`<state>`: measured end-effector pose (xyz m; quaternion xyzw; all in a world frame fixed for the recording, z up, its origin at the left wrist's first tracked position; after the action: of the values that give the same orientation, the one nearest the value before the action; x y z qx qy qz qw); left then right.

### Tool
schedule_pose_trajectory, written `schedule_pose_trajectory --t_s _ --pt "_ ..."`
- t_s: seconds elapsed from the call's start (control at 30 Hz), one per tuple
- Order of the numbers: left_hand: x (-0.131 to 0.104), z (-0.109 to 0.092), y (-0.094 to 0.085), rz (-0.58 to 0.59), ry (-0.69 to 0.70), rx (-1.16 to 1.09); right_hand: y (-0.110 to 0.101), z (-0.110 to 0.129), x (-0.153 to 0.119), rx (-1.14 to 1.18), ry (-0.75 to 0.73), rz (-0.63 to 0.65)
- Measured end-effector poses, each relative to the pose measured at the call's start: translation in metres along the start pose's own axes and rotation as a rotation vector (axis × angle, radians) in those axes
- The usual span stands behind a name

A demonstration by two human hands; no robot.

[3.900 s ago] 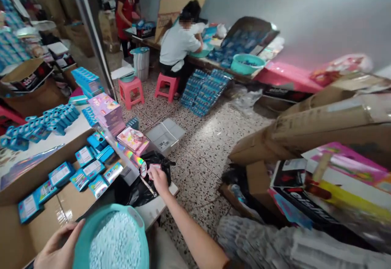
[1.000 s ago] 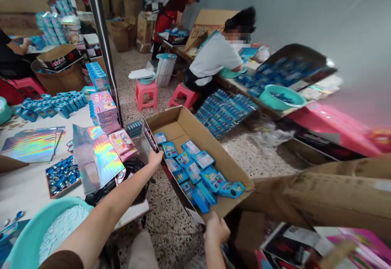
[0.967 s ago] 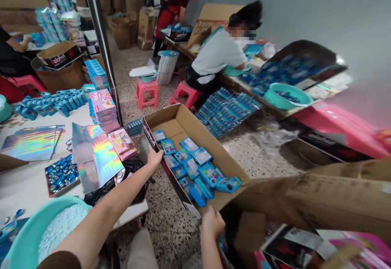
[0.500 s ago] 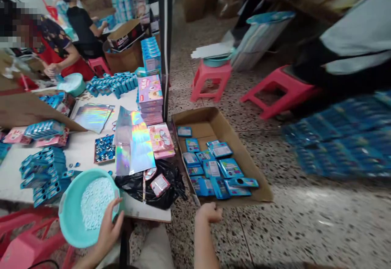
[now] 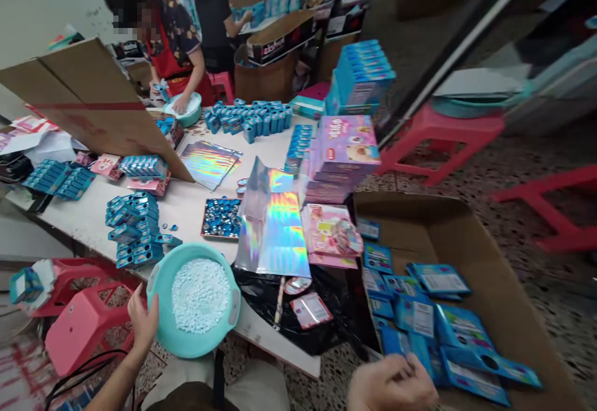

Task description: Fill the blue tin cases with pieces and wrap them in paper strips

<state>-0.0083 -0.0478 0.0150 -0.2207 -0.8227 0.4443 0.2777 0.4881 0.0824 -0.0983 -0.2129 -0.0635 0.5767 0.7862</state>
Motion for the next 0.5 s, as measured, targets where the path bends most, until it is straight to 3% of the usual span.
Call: schedule_pose_trajectory --t_s 0.1,0.17,0.23,0.3,0.33,0.4,0.43,0.5 --pt "0.029 0.057 0.001 -0.035 -0.177 -0.018 0.059 0.062 0.001 -0.032 -0.225 -0.008" --pt "0.051 0.088 0.005 -0.024 -0.243 -0.036 0.115 0.1 0.0 -0.046 -0.306 0.017" --pt "0.076 0.11 0.009 0.005 -0.228 -0.053 0.191 0.141 -0.002 -0.073 -0.473 0.172" --pt "0.101 0.127 0.009 0.046 -0.163 -0.066 0.268 0.163 0.0 -0.154 -0.531 0.367" --pt "0.113 0.137 0.008 0.071 -0.133 -0.07 0.298 0.162 0.007 -0.209 -0.47 0.417" --pt "0.133 0.16 0.004 0.113 -0.114 -0.074 0.334 0.134 0.027 -0.334 -0.106 0.413" --pt "0.14 0.174 0.002 0.131 -0.129 -0.071 0.339 0.115 0.033 -0.377 0.113 0.376" --pt "0.149 0.205 -0.001 0.175 -0.183 -0.056 0.341 0.09 0.04 -0.416 0.33 0.329"
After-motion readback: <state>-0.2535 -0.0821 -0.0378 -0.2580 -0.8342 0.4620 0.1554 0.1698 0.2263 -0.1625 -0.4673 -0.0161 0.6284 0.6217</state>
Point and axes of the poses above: each hand's wrist, its own x-axis towards the middle knuckle, its own y-axis out of the palm, z = x × y, the point moved 8 cm from there along x, towards the middle knuckle, and after that the axes turned 5 degrees about -y, right-handed, at the moved point
